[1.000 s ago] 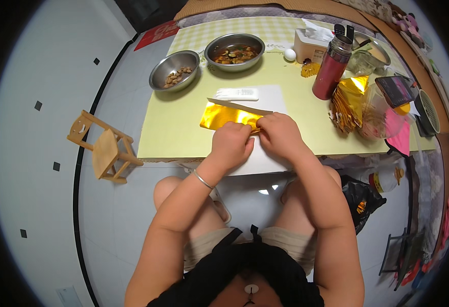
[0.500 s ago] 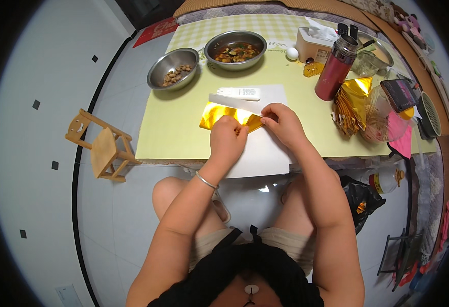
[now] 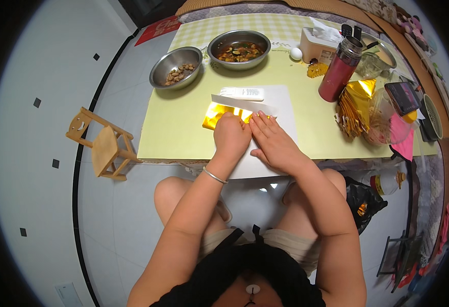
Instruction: The person sits on the floor and folds multiple sheets of gold-colored paper into triangular shapes. They repeatedly pick up a sheet, fold it in half, and then fold the corners to form a triangle, placing the finished items on a pile to the right.
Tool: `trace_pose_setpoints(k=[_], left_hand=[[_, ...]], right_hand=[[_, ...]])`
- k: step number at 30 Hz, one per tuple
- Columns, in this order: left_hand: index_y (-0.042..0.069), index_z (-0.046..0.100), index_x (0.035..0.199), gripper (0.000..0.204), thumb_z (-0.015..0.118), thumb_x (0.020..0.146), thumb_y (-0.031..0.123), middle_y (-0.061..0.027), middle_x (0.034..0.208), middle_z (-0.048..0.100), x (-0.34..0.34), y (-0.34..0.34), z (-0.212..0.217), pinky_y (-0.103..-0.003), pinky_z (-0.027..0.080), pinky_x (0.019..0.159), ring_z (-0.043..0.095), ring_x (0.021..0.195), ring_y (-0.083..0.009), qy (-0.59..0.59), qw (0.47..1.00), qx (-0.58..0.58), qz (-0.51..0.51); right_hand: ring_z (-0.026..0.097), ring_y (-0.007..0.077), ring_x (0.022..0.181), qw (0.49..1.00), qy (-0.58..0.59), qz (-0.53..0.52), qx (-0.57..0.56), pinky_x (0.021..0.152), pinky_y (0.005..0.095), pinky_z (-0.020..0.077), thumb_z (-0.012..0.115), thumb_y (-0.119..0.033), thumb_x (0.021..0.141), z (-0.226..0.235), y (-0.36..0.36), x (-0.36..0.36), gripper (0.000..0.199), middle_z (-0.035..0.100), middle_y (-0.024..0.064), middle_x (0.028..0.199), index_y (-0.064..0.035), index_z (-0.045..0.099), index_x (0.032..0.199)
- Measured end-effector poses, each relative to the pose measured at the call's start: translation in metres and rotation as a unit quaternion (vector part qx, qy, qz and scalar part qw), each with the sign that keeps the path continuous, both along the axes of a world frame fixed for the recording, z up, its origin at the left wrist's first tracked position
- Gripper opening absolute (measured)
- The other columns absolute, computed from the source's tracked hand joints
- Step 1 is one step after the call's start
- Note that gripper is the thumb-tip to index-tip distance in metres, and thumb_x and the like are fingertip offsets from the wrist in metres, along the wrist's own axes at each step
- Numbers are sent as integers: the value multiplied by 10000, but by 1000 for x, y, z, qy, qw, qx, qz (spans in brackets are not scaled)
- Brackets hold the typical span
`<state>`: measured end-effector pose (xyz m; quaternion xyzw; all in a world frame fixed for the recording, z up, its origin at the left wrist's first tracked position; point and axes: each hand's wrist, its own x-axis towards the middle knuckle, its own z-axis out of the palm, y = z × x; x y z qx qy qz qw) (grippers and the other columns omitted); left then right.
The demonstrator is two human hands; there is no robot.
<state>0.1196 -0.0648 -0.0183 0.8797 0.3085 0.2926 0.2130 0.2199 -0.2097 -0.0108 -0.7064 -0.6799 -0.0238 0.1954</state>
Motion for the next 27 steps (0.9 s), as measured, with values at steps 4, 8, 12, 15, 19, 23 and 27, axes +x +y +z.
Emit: trace_pose_setpoints(k=[4, 8, 12, 15, 19, 23, 27], left_hand=[[-24, 628, 644, 239, 721, 786, 144, -199, 760, 608, 0, -1, 2, -484, 496, 670, 608, 745, -384, -3, 1000, 7, 1], [-31, 691, 704, 214, 713, 790, 164, -231, 845, 630, 2, -2, 7, -484, 529, 728, 642, 807, -394, 46, 999, -14, 0], [-37, 699, 703, 228, 713, 794, 172, -232, 828, 631, 2, -3, 9, -488, 526, 728, 640, 800, -396, 42, 999, 0, -1], [-30, 657, 691, 227, 717, 795, 163, -218, 803, 622, 0, 0, 5, -482, 506, 701, 622, 776, -389, 34, 999, 13, -12], [-10, 647, 789, 158, 707, 799, 136, -195, 827, 626, -17, 2, 10, -475, 496, 702, 612, 785, -378, -5, 998, -3, -56], [32, 647, 866, 152, 669, 721, 72, -138, 917, 659, -53, 32, 18, -444, 504, 810, 611, 897, -358, -12, 983, 129, -130], [26, 700, 1028, 339, 661, 695, 77, -163, 1185, 685, -80, 64, 25, -473, 471, 1019, 601, 1156, -372, 2, 958, 159, -237]], right_hand=[[205, 364, 1542, 999, -2, -13, -52, 1268, 448, 163, 578, -521, 967, -4, 1, 0, 891, 267, 260, 1627, 80, 270, 1548], [191, 361, 1547, 998, -17, -30, -60, 1269, 441, 156, 550, -604, 955, -5, 2, 0, 953, 253, 261, 1633, 82, 265, 1551], [192, 362, 1546, 998, -9, -22, -64, 1269, 440, 157, 550, -626, 946, -2, 4, 2, 967, 259, 256, 1633, 81, 277, 1548], [198, 361, 1544, 998, 5, -23, -62, 1266, 441, 164, 556, -633, 940, 0, 5, 0, 962, 264, 246, 1634, 64, 294, 1549], [212, 366, 1539, 997, 16, -34, -67, 1258, 450, 175, 570, -640, 929, 2, 6, 0, 912, 277, 232, 1635, -11, 351, 1553], [217, 384, 1534, 997, 34, -32, -65, 1251, 481, 175, 590, -642, 916, -1, 9, 0, 828, 290, 234, 1629, -128, 427, 1544], [225, 396, 1529, 997, 42, 4, -64, 1245, 543, 155, 622, -614, 904, 6, 5, 1, 713, 329, 198, 1621, -208, 526, 1483]])
